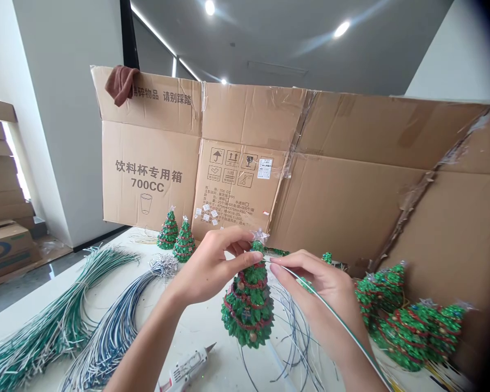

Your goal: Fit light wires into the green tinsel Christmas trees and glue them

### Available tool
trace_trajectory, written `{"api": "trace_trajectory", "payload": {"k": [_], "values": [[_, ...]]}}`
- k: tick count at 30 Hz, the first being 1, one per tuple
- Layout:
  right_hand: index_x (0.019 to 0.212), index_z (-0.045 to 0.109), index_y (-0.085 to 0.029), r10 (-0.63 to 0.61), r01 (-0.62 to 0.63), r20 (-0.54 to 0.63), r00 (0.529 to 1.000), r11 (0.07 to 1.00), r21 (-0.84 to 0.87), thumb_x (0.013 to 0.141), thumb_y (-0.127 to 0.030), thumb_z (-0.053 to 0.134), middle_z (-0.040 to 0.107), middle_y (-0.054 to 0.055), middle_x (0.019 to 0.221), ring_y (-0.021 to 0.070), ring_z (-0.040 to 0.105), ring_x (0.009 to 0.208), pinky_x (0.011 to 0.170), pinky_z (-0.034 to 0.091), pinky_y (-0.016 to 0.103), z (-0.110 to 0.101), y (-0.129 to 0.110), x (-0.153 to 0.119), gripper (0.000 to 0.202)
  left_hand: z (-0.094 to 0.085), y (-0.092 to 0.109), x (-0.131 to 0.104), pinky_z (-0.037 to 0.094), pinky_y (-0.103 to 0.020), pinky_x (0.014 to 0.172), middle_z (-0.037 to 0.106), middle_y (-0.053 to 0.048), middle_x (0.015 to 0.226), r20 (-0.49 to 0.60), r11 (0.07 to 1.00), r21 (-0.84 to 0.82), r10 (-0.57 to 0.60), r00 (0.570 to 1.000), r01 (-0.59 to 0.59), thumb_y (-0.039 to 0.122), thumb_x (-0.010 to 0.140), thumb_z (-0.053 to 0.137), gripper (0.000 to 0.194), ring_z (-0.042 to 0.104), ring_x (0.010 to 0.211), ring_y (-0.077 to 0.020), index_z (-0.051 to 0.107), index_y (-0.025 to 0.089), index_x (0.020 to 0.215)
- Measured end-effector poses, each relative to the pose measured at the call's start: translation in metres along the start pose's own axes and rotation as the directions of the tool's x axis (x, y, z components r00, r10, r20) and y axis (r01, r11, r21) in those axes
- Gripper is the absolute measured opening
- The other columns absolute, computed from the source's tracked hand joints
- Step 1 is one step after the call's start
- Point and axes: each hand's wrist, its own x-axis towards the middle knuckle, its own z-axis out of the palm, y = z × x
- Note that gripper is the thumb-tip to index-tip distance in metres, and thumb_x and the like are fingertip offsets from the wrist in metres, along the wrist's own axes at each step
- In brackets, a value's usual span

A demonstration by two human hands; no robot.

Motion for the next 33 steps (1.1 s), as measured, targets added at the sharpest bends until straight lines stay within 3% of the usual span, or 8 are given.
{"api": "trace_trajectory", "payload": {"k": [7, 9, 11, 17, 22, 27, 33], "values": [[0.088, 0.080, -0.025, -0.228, 0.201, -0.144, 0.963, 0.963, -0.182, 0.102, -0.024, 0.073, 0.074, 0.001, 0.085, 0.0191, 0.066, 0.072, 0.068, 0.051, 0.031, 0.0090, -0.0048, -0.0019, 0.015, 0.0021, 0.0045, -0.0024, 0.051, -0.026, 0.075, 0.076, 0.000, 0.091, -0.014, 0.997, 0.070, 0.020, 1.000, -0.019, 0.034, 0.100, 0.077, 0.016, 0.068, 0.086, -0.0150, 0.076, 0.020, 0.107], [0.087, 0.078, -0.025, -0.251, 0.229, -0.096, 0.963, 0.954, -0.195, 0.102, -0.022, 0.073, 0.073, 0.000, 0.083, 0.0181, 0.064, 0.071, 0.067, 0.050, 0.031, 0.0080, -0.0057, -0.0023, 0.016, 0.0029, 0.0045, -0.0021, 0.051, -0.026, 0.074, 0.076, 0.000, 0.090, -0.024, 0.996, 0.081, 0.026, 0.999, -0.024, 0.034, 0.101, 0.076, 0.017, 0.068, 0.085, -0.0149, 0.076, 0.019, 0.109], [0.087, 0.077, -0.025, -0.255, 0.248, -0.015, 0.967, 0.953, -0.174, 0.103, -0.021, 0.072, 0.072, 0.000, 0.083, 0.0175, 0.064, 0.071, 0.067, 0.050, 0.030, 0.0062, -0.0060, -0.0026, 0.017, 0.0033, 0.0039, -0.0017, 0.051, -0.026, 0.074, 0.076, 0.000, 0.090, -0.027, 0.995, 0.092, 0.030, 0.999, -0.028, 0.035, 0.101, 0.076, 0.017, 0.068, 0.084, -0.0148, 0.076, 0.019, 0.108], [0.088, 0.078, -0.025, -0.234, 0.235, 0.019, 0.972, 0.963, -0.131, 0.102, -0.021, 0.073, 0.074, 0.000, 0.085, 0.0181, 0.066, 0.073, 0.069, 0.051, 0.030, 0.0071, -0.0042, -0.0010, 0.016, 0.0038, 0.0032, -0.0010, 0.052, -0.027, 0.075, 0.077, 0.000, 0.091, -0.037, 0.991, 0.126, 0.039, 0.999, -0.034, 0.035, 0.101, 0.076, 0.017, 0.069, 0.085, -0.0161, 0.077, 0.020, 0.109], [0.087, 0.081, -0.026, -0.167, 0.154, -0.095, 0.981, 0.980, -0.127, 0.102, -0.027, 0.073, 0.074, 0.002, 0.084, 0.0200, 0.066, 0.073, 0.068, 0.050, 0.032, 0.0110, -0.0003, 0.0007, 0.016, 0.0036, 0.0051, -0.0009, 0.052, -0.028, 0.075, 0.077, -0.002, 0.090, -0.034, 0.995, 0.102, 0.022, 0.999, -0.018, 0.036, 0.101, 0.075, 0.019, 0.069, 0.084, -0.0173, 0.076, 0.019, 0.108], [0.088, 0.082, -0.026, -0.086, 0.082, -0.035, 0.996, 0.992, -0.095, 0.101, -0.030, 0.073, 0.075, 0.002, 0.081, 0.0210, 0.065, 0.072, 0.068, 0.051, 0.033, 0.0081, 0.0005, 0.0015, 0.016, 0.0035, 0.0049, -0.0005, 0.052, -0.029, 0.074, 0.077, -0.002, 0.091, -0.027, 0.993, 0.119, 0.024, 0.999, -0.021, 0.036, 0.101, 0.074, 0.018, 0.069, 0.084, -0.0179, 0.076, 0.019, 0.107], [0.086, 0.080, -0.026, -0.113, 0.111, -0.011, 0.994, 0.985, -0.135, 0.102, -0.028, 0.072, 0.072, 0.001, 0.080, 0.0198, 0.063, 0.071, 0.068, 0.049, 0.033, 0.0073, -0.0049, -0.0002, 0.018, 0.0022, 0.0062, -0.0009, 0.050, -0.028, 0.074, 0.074, -0.001, 0.089, -0.004, 0.990, 0.141, 0.034, 0.999, -0.034, 0.035, 0.103, 0.072, 0.017, 0.065, 0.083, -0.0166, 0.075, 0.019, 0.104]]}}
